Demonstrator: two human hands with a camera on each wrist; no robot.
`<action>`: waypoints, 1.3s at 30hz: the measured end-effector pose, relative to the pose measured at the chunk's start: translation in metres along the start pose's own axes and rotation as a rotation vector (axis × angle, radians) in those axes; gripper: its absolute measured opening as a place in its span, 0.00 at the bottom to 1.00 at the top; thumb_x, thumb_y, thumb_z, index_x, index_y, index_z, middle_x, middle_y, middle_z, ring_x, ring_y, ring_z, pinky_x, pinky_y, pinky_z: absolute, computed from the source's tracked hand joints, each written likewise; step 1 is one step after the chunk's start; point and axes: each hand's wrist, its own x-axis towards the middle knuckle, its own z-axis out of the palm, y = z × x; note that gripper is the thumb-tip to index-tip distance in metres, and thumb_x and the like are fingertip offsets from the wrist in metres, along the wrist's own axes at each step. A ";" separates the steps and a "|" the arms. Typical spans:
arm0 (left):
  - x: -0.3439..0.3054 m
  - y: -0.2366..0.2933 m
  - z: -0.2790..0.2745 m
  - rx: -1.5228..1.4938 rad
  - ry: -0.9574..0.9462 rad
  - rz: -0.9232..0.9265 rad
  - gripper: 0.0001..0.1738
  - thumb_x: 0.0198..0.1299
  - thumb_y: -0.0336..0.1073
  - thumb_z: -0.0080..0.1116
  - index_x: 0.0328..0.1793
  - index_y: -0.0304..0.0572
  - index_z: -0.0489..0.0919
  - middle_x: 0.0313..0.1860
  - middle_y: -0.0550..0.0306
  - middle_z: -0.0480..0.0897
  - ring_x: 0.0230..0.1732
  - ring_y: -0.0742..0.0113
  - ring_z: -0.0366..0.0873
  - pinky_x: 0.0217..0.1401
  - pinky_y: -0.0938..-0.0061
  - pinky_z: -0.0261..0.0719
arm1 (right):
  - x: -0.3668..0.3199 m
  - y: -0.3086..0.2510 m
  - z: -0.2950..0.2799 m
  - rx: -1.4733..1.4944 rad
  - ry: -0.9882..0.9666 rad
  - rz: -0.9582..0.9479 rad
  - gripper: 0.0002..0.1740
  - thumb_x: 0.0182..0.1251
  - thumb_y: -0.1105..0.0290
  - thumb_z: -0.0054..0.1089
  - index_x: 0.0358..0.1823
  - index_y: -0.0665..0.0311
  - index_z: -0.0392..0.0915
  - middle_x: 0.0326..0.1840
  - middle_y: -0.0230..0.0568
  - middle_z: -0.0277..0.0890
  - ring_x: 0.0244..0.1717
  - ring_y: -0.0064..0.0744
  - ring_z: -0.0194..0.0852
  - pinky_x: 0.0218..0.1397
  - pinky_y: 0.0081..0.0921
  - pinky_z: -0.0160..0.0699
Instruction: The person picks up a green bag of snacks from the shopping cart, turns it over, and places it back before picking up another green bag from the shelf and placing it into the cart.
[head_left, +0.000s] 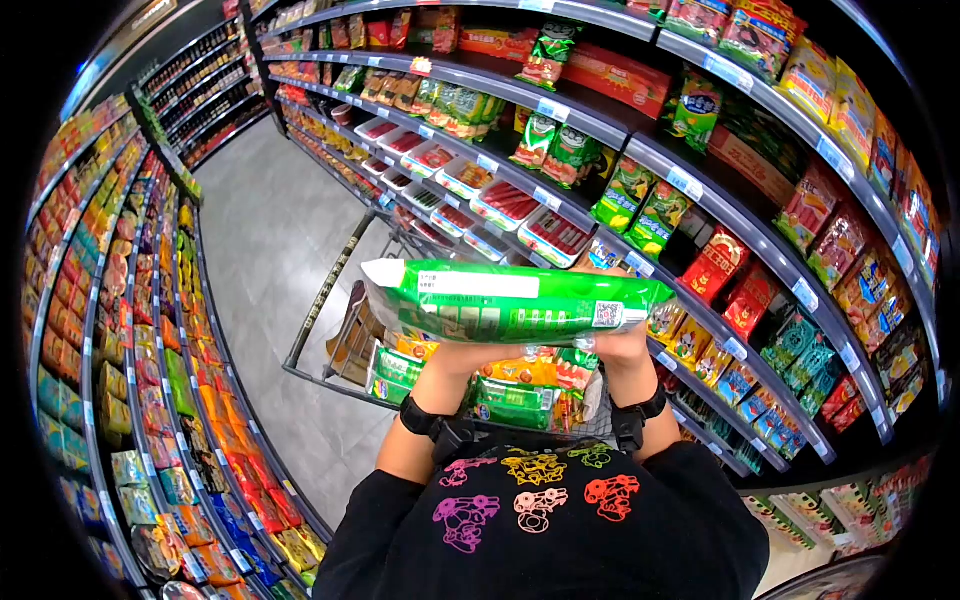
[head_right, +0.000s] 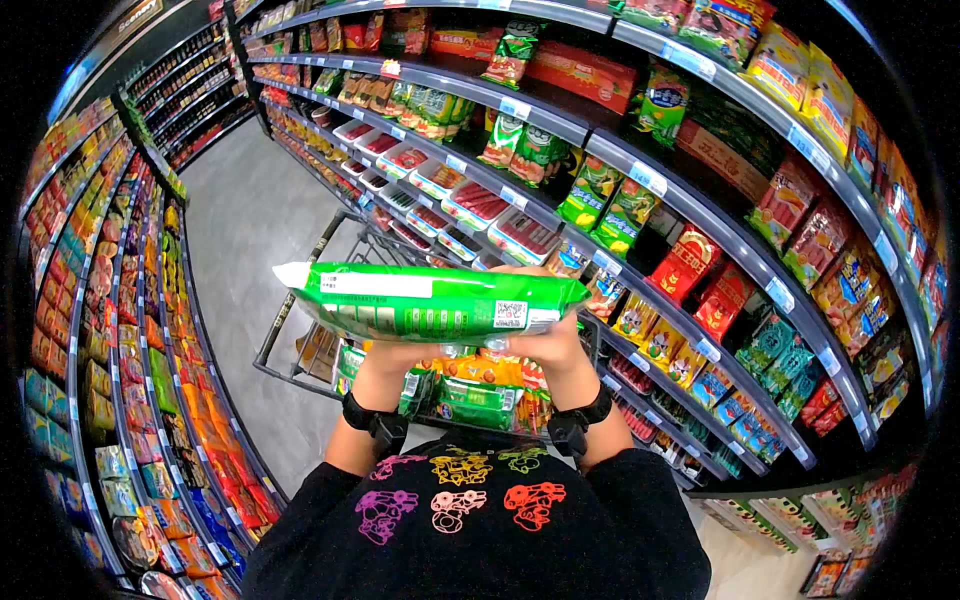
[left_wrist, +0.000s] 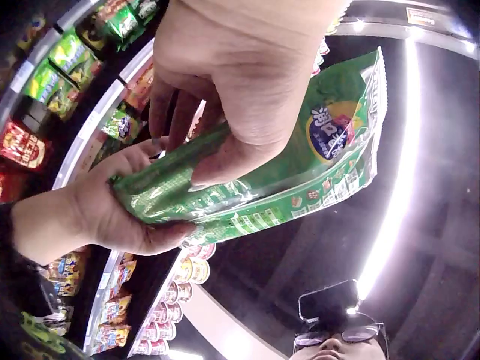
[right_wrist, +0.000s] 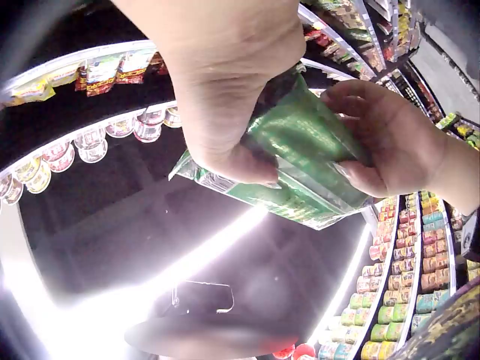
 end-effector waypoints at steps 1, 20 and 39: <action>0.000 0.002 -0.002 -0.040 0.011 0.017 0.39 0.42 0.22 0.69 0.64 0.40 0.66 0.59 0.55 0.73 0.59 0.62 0.70 0.62 0.64 0.69 | -0.002 0.007 -0.001 0.046 0.027 0.044 0.40 0.35 0.79 0.71 0.57 0.68 0.65 0.58 0.48 0.68 0.57 0.42 0.70 0.60 0.39 0.68; -0.132 -0.043 -0.124 -0.752 1.212 -0.344 0.20 0.48 0.33 0.45 0.49 0.37 0.71 0.46 0.50 0.76 0.49 0.55 0.74 0.56 0.60 0.71 | -0.056 0.260 0.074 0.004 0.485 0.778 0.16 0.49 0.80 0.60 0.42 0.67 0.74 0.39 0.37 0.78 0.37 0.28 0.76 0.44 0.25 0.73; -0.176 -0.077 -0.208 1.586 0.874 -0.460 0.26 0.53 0.45 0.52 0.60 0.52 0.74 0.73 0.48 0.55 0.74 0.46 0.45 0.72 0.45 0.37 | -0.119 0.320 0.070 -0.430 0.074 1.305 0.21 0.62 0.61 0.61 0.45 0.73 0.72 0.38 0.39 0.75 0.33 0.26 0.76 0.37 0.21 0.81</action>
